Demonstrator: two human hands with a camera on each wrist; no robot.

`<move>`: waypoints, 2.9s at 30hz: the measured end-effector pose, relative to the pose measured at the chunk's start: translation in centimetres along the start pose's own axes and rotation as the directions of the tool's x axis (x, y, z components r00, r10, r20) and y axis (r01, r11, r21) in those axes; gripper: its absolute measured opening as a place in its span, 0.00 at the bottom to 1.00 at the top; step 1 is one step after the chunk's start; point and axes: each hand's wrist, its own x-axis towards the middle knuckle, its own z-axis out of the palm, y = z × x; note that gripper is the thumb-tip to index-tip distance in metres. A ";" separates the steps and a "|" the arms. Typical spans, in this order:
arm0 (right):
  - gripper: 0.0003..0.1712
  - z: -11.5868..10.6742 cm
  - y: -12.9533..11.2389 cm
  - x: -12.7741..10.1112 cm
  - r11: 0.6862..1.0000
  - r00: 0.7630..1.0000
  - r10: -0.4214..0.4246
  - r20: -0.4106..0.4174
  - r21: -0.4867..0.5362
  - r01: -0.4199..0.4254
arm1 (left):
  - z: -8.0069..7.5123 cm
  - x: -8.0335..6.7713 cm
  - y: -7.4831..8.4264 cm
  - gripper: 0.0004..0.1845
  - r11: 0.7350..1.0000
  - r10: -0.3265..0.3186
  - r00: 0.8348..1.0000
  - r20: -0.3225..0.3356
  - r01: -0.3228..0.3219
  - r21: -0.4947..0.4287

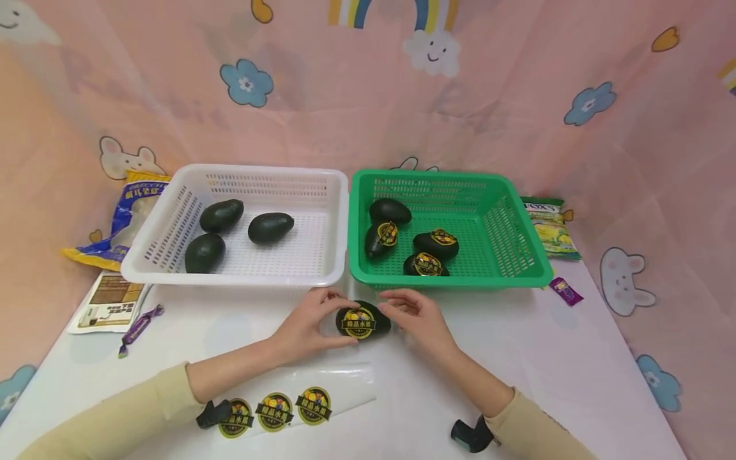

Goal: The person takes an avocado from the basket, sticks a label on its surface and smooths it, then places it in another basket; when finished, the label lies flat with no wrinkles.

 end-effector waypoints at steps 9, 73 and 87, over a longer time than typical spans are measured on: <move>0.11 -1.0 -1.6 1.5 0.861 0.966 0.259 0.002 0.454 -0.231 | -0.2 1.9 1.2 0.33 0.992 0.088 0.976 0.197 -0.068 -0.108; 0.32 12.6 -14.7 22.3 0.757 0.580 0.059 0.812 -0.415 0.504 | -5.6 -3.6 -2.4 0.21 0.359 -0.684 0.708 0.178 0.539 -0.762; 0.34 -0.2 -11.7 6.1 0.828 0.637 -0.143 0.757 -0.261 0.496 | -6.5 -4.4 -2.8 0.20 0.356 -0.720 0.679 0.142 0.537 -0.765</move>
